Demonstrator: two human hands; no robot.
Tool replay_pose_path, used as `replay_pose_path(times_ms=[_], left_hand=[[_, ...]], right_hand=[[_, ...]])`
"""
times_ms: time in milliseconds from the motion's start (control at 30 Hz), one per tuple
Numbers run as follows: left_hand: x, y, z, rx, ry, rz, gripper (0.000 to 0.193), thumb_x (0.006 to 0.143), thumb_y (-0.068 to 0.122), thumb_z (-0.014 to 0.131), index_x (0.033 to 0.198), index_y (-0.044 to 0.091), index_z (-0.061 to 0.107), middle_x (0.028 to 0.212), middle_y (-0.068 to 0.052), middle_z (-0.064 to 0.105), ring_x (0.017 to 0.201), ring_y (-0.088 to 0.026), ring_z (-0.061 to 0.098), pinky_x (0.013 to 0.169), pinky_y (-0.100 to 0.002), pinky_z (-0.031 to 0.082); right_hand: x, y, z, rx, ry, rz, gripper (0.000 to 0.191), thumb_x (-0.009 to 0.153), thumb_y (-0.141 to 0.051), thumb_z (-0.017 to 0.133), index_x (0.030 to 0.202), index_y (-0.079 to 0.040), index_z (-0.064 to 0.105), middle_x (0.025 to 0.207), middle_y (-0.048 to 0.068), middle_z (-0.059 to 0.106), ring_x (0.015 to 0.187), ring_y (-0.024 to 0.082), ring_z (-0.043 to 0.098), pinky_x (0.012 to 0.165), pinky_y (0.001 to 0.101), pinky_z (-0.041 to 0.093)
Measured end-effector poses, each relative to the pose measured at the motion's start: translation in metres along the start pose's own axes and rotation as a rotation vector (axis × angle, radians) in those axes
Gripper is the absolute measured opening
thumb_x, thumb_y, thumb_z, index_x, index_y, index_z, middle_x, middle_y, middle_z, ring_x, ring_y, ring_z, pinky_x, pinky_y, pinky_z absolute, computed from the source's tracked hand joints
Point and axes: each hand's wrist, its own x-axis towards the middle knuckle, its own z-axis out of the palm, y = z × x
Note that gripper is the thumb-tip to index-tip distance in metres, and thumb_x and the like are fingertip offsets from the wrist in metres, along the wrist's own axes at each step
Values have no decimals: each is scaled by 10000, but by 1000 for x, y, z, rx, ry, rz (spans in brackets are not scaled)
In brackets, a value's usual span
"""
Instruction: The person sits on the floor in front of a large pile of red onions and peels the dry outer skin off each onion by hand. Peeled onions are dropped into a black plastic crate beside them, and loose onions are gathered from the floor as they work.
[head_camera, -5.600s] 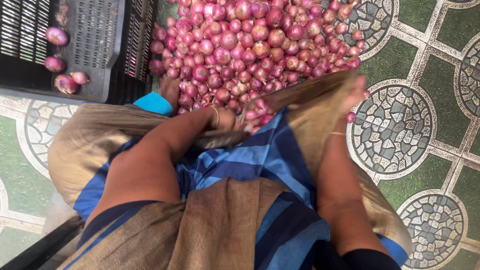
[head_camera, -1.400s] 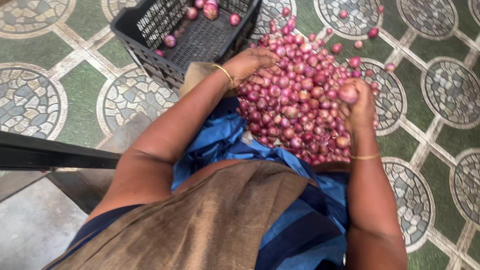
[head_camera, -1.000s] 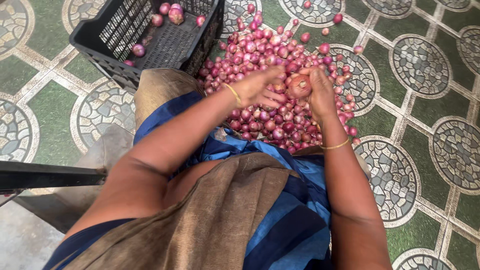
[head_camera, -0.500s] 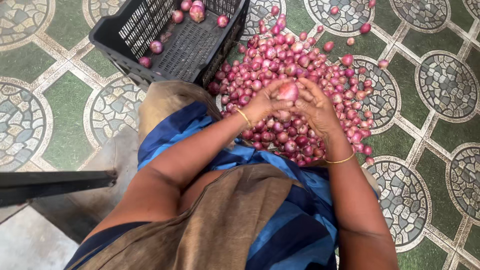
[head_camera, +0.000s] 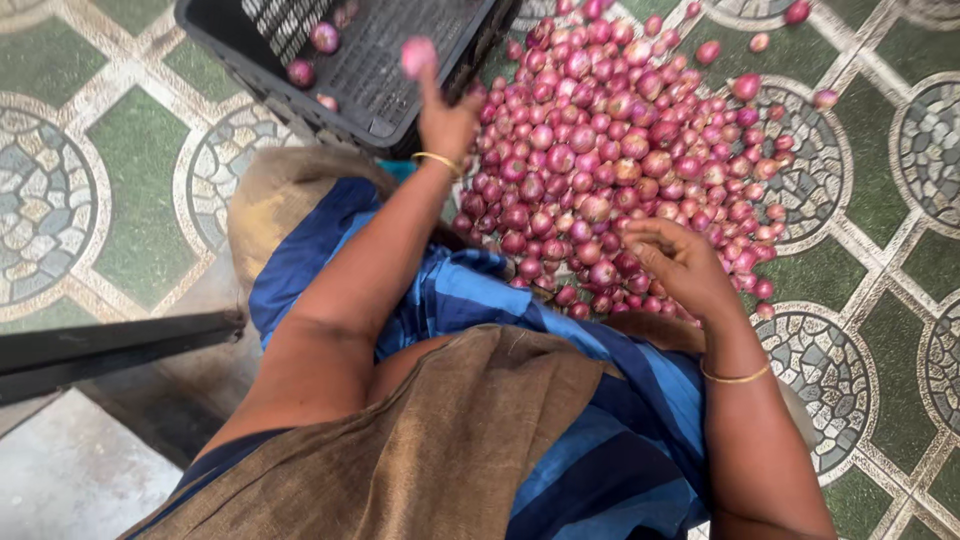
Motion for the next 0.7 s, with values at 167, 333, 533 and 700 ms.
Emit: replay_pose_path(times_ms=[167,333,533,700], left_hand=[[-67,-69,20,983,-755,29,599,952,565,668,1232,35,665,1191,-337,649,1134,-478,631,1000,-509,483],[-136,-129,-2,1133,-1529,-8,517,873,437,638,1239,72,670,1240,-239,671,1127,-406,666,947,-502,529],[-163,-182,8,1316,-1657,-38,450,907,385,623,1239,85,670,1272,-205,664,1174,-380,655,945,-530,528],[-148,-217,22,1381,-1577,-111,396,935,343,610,1239,96,670,1298,-177,658,1213,-359,646,944,-553,527]], right_hand=[[-21,-16,4,-144,-25,62,356,977,-115,656,1320,-23,639,1182,79,720,1073,159,669,892,302,557],[-33,-34,-5,-330,-14,76,339,961,-141,680,1290,-58,661,1164,84,753,1065,168,712,893,320,568],[-34,-59,-22,-687,-5,-175,358,899,-154,720,1247,-75,686,1169,146,733,1103,310,706,897,399,559],[-21,-66,-38,-737,-30,-124,389,850,-197,740,1220,-92,678,1130,133,726,1031,337,701,845,417,568]])
